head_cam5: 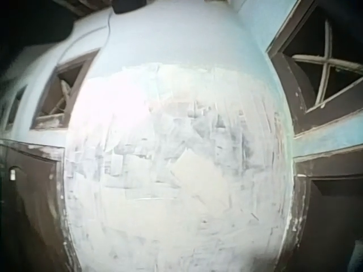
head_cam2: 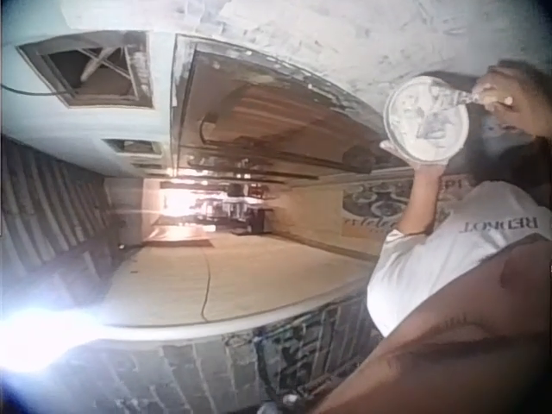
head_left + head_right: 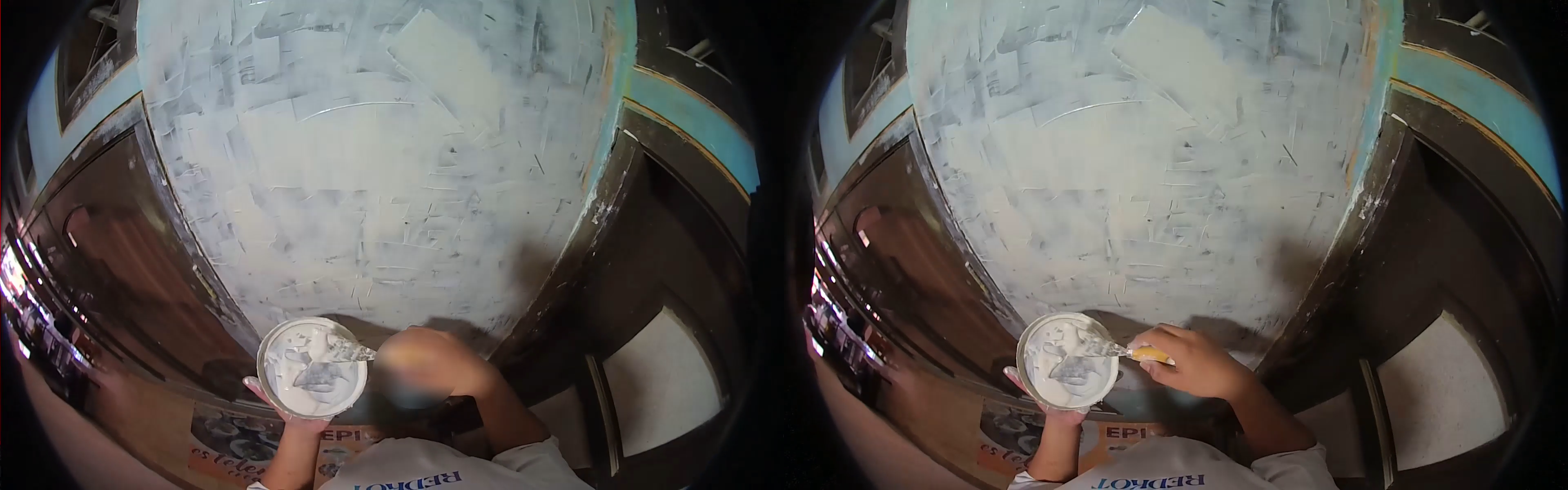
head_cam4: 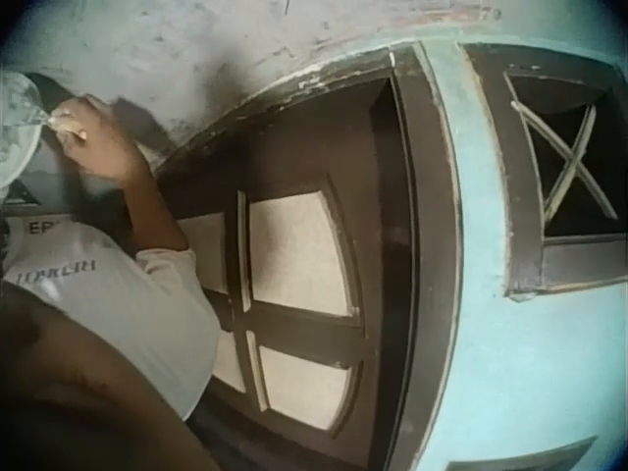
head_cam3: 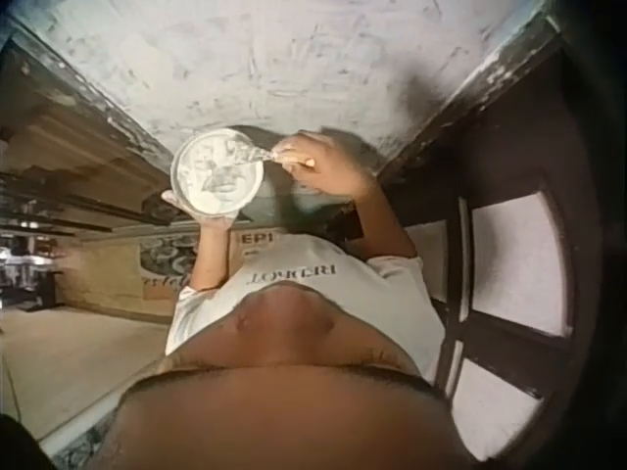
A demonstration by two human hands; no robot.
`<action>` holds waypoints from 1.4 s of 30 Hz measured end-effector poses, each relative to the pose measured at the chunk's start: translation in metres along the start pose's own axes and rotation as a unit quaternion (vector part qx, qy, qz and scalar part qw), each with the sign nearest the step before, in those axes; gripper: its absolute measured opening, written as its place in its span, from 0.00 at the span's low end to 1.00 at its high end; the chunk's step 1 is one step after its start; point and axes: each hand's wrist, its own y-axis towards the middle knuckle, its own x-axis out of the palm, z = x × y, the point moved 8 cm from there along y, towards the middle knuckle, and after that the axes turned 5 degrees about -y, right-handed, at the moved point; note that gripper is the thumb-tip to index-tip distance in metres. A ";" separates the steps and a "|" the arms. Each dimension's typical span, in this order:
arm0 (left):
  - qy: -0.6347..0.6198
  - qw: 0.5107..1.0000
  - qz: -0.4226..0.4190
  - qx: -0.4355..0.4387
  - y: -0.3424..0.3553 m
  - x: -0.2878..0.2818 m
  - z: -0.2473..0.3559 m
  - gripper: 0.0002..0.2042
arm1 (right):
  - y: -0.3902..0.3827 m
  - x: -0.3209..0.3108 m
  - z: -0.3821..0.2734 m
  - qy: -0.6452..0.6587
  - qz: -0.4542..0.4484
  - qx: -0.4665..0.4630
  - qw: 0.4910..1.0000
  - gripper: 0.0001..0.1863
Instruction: Applying wall putty to a wall surface using a spatula.
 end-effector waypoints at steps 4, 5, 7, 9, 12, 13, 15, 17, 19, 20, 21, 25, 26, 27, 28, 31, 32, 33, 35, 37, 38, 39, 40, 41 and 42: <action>-0.018 1.000 0.009 0.010 -0.003 0.005 -0.013 0.56 | -0.010 -0.006 0.007 0.024 0.003 -0.007 1.000 0.16; -0.022 1.000 0.010 0.013 0.001 0.009 -0.015 0.56 | -0.013 -0.011 0.005 0.034 0.025 -0.029 0.999 0.16; -0.031 0.999 0.015 0.016 0.001 0.010 -0.016 0.55 | -0.013 -0.012 0.010 0.026 -0.006 -0.007 1.000 0.15; -0.040 0.999 0.021 0.022 0.002 0.012 -0.016 0.55 | -0.016 -0.009 0.015 0.019 -0.040 0.016 0.999 0.15; -0.054 0.998 0.028 0.027 0.011 0.018 -0.025 0.54 | -0.024 -0.009 0.038 0.110 -0.022 0.063 0.992 0.14; -0.058 0.997 0.028 0.029 0.015 0.023 -0.028 0.54 | -0.027 -0.008 0.039 0.112 -0.026 0.063 0.991 0.14; -0.067 0.997 0.028 0.030 0.008 0.022 -0.029 0.54 | -0.033 -0.008 0.046 0.178 -0.015 0.106 0.978 0.15; -0.077 0.996 0.026 0.029 0.008 0.023 -0.030 0.53 | -0.035 -0.010 0.050 0.146 -0.022 0.114 0.982 0.15; -0.086 0.996 0.022 0.026 0.008 0.025 -0.030 0.53 | -0.035 -0.029 0.027 0.094 0.064 -0.021 0.993 0.16; -0.091 0.995 0.019 0.023 0.001 0.022 -0.033 0.53 | -0.036 -0.031 0.025 0.093 0.065 -0.021 0.993 0.16; -0.095 0.995 0.016 0.022 0.008 0.028 -0.034 0.53 | -0.037 -0.038 0.021 0.060 0.086 -0.035 0.994 0.18; -0.113 0.993 0.005 0.015 0.001 0.027 -0.036 0.52 | -0.038 -0.063 -0.012 -0.059 0.198 -0.088 0.974 0.21; -0.117 0.993 0.004 0.014 0.002 0.028 -0.036 0.52 | -0.037 -0.064 -0.012 -0.058 0.198 -0.087 0.975 0.21; -0.122 0.992 0.004 0.013 0.003 0.030 -0.039 0.52 | -0.034 -0.060 -0.012 -0.083 0.171 -0.079 0.978 0.21; -0.127 0.992 0.004 0.013 0.004 0.031 -0.038 0.52 | -0.031 -0.056 -0.011 -0.108 0.145 -0.072 0.981 0.20; -0.140 0.990 0.002 0.014 0.009 0.036 -0.037 0.51 | -0.028 -0.056 -0.011 -0.181 0.160 -0.082 0.967 0.20; -0.145 0.989 0.002 0.016 0.008 0.037 -0.036 0.51 | -0.029 -0.057 -0.011 -0.165 0.165 -0.081 0.969 0.20; -0.145 0.989 0.003 0.018 0.008 0.034 -0.035 0.51 | -0.027 -0.056 -0.010 -0.164 0.163 -0.082 0.970 0.20; -0.045 0.999 -0.003 0.029 0.009 0.030 -0.031 0.49 | -0.022 -0.049 -0.010 -0.191 0.130 -0.092 0.969 0.20; -0.053 0.998 -0.030 0.021 0.009 0.028 -0.031 0.49 | -0.020 -0.048 -0.007 -0.181 0.141 -0.094 0.969 0.19; -0.037 0.998 -0.056 0.014 0.010 0.032 -0.032 0.48 | -0.022 -0.052 -0.007 -0.163 0.175 -0.098 0.966 0.19; -0.020 0.997 -0.079 0.010 0.008 0.036 -0.031 0.47 | -0.023 -0.055 -0.007 -0.141 0.207 -0.103 0.963 0.19; -0.019 0.997 -0.078 0.013 0.006 0.027 -0.029 0.47 | -0.020 -0.054 -0.006 -0.138 0.205 -0.104 0.963 0.19; 0.112 0.989 -0.070 0.073 0.004 0.012 -0.020 0.45 | -0.016 -0.049 -0.004 -0.159 0.178 -0.100 0.966 0.19; 0.239 0.960 -0.064 0.128 0.003 0.011 -0.012 0.44 | -0.014 -0.045 -0.003 -0.184 0.154 -0.093 0.966 0.19</action>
